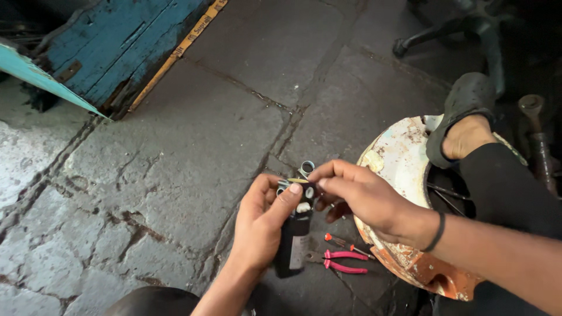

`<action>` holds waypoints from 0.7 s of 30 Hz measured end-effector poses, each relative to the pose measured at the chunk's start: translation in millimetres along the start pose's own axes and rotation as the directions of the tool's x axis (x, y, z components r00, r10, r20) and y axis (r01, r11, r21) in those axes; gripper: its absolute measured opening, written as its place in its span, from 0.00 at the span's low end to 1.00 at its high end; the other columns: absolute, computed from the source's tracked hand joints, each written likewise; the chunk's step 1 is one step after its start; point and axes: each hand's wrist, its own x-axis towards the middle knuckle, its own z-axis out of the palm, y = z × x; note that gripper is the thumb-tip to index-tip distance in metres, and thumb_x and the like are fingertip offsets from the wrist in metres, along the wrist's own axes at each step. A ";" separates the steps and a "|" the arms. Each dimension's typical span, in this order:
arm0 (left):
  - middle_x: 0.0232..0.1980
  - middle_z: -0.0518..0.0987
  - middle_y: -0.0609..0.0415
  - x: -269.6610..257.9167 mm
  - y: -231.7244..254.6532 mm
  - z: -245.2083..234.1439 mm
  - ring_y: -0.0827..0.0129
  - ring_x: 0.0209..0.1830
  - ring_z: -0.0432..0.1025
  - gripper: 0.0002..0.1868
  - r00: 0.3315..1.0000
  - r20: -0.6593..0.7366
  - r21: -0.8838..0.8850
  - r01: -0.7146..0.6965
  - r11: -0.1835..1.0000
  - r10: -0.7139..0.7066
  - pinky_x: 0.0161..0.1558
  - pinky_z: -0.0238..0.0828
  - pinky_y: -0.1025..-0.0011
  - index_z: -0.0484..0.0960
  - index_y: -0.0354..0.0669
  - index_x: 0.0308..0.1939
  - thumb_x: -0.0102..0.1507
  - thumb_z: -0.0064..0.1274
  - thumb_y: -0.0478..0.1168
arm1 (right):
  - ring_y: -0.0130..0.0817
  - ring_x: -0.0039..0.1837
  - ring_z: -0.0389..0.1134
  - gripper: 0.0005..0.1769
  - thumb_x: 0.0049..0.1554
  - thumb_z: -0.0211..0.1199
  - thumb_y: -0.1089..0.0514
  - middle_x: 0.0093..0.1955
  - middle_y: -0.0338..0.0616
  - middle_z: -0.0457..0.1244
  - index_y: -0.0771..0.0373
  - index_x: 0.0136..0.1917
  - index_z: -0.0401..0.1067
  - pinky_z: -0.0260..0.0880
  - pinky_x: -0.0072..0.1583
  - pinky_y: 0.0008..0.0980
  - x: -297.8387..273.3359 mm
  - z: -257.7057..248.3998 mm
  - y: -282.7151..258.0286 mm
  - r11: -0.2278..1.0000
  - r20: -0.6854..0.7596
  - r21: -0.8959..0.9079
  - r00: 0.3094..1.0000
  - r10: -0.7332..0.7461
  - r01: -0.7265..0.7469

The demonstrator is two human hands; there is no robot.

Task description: The person uses pliers to remove a yellow plastic piece from a black cylindrical component, then uses a screwdriver to tighten a screw on the same component.

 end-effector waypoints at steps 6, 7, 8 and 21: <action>0.37 0.84 0.51 -9.7 20.1 12.8 0.66 0.38 0.78 0.21 0.937 -0.019 0.629 -0.261 0.732 0.350 0.43 0.75 0.67 0.79 0.37 0.43 0.55 0.67 0.47 | 0.37 0.44 0.70 0.18 0.66 0.48 0.46 0.41 0.42 0.65 0.61 0.46 0.69 0.77 0.52 0.45 36.9 -1.2 38.2 0.838 0.178 0.500 0.973 0.148 -0.219; 0.39 0.82 0.48 -12.5 21.9 16.1 0.59 0.39 0.77 0.25 0.884 0.055 0.733 -0.351 0.583 0.463 0.42 0.73 0.63 0.79 0.36 0.44 0.52 0.69 0.47 | 0.36 0.45 0.70 0.20 0.67 0.47 0.45 0.42 0.42 0.66 0.61 0.47 0.70 0.75 0.51 0.43 45.6 -0.1 43.8 0.822 0.228 0.519 0.965 0.130 -0.234; 0.41 0.80 0.44 -14.9 23.4 16.8 0.52 0.41 0.75 0.28 0.819 0.142 0.811 -0.418 0.409 0.556 0.42 0.72 0.59 0.78 0.35 0.45 0.49 0.72 0.47 | 0.36 0.45 0.70 0.21 0.67 0.46 0.44 0.43 0.43 0.67 0.61 0.47 0.70 0.74 0.51 0.40 54.2 3.3 49.1 0.806 0.282 0.535 0.953 0.111 -0.253; 0.34 0.83 0.55 -1.4 47.3 -36.2 0.76 0.30 0.75 0.16 0.903 -0.406 0.072 -0.121 0.990 0.140 0.33 0.73 0.76 0.81 0.35 0.43 0.60 0.62 0.44 | 0.46 0.62 0.69 0.30 0.67 0.37 0.44 0.58 0.56 0.68 0.70 0.57 0.72 0.68 0.68 0.46 46.9 54.9 36.0 0.581 0.284 0.795 0.954 -0.098 -0.177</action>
